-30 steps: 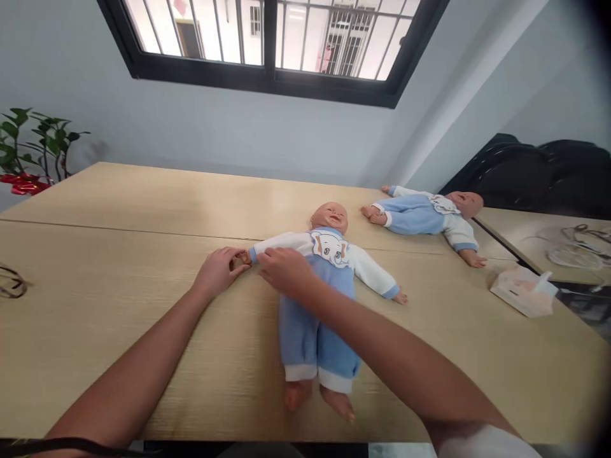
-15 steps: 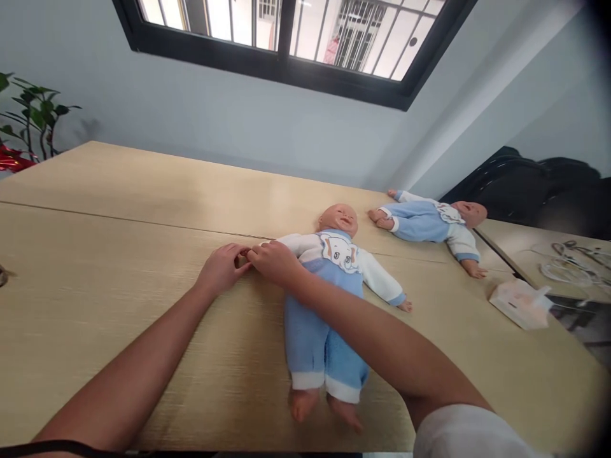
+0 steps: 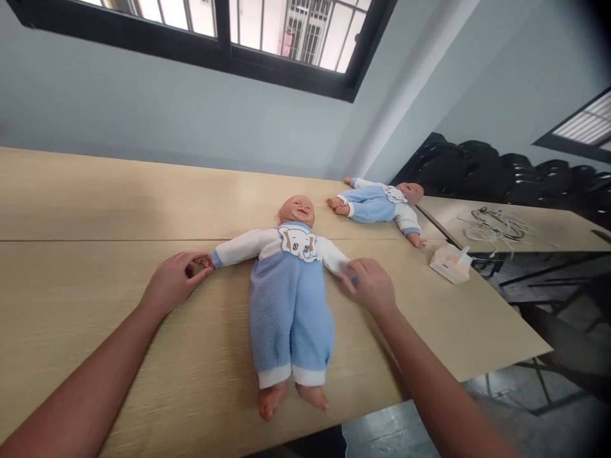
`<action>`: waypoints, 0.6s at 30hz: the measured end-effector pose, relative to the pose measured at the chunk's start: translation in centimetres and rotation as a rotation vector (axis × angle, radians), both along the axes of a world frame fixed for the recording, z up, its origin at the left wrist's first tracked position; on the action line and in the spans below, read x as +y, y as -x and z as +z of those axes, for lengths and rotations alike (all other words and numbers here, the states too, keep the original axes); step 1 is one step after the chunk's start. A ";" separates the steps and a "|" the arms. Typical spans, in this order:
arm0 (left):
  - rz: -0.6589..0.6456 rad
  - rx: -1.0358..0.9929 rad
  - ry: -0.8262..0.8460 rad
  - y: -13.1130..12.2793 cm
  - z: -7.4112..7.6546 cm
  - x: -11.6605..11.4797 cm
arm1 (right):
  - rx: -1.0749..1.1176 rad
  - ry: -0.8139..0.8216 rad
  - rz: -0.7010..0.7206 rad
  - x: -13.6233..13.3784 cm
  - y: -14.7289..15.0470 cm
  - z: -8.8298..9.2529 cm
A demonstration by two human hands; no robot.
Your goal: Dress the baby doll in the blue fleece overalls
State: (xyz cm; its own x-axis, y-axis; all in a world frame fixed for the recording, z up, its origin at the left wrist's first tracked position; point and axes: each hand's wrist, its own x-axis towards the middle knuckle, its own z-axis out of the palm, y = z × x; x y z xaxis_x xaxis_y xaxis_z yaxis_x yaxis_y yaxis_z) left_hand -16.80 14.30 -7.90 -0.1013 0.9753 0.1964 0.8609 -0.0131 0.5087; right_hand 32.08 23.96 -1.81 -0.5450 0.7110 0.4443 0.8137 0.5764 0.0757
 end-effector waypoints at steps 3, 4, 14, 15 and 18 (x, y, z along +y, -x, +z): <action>0.013 -0.013 -0.009 0.1 -0.3 0.0 | -0.104 0.047 -0.039 -0.1 -1.8 -2.1; 0.017 -0.014 -0.009 0.2 -0.4 -0.1 | -0.118 0.051 -0.045 0.0 -1.9 -2.5; 0.025 -0.010 0.010 0.1 0.0 -0.5 | 0.045 0.118 -0.034 -0.3 -4.1 -2.8; 0.020 0.003 0.004 0.0 0.2 -0.6 | 0.099 0.130 -0.041 -0.5 -3.9 -2.6; 0.061 0.034 -0.100 -1.6 1.1 -1.2 | 0.440 0.179 -0.105 -1.3 -1.5 -2.2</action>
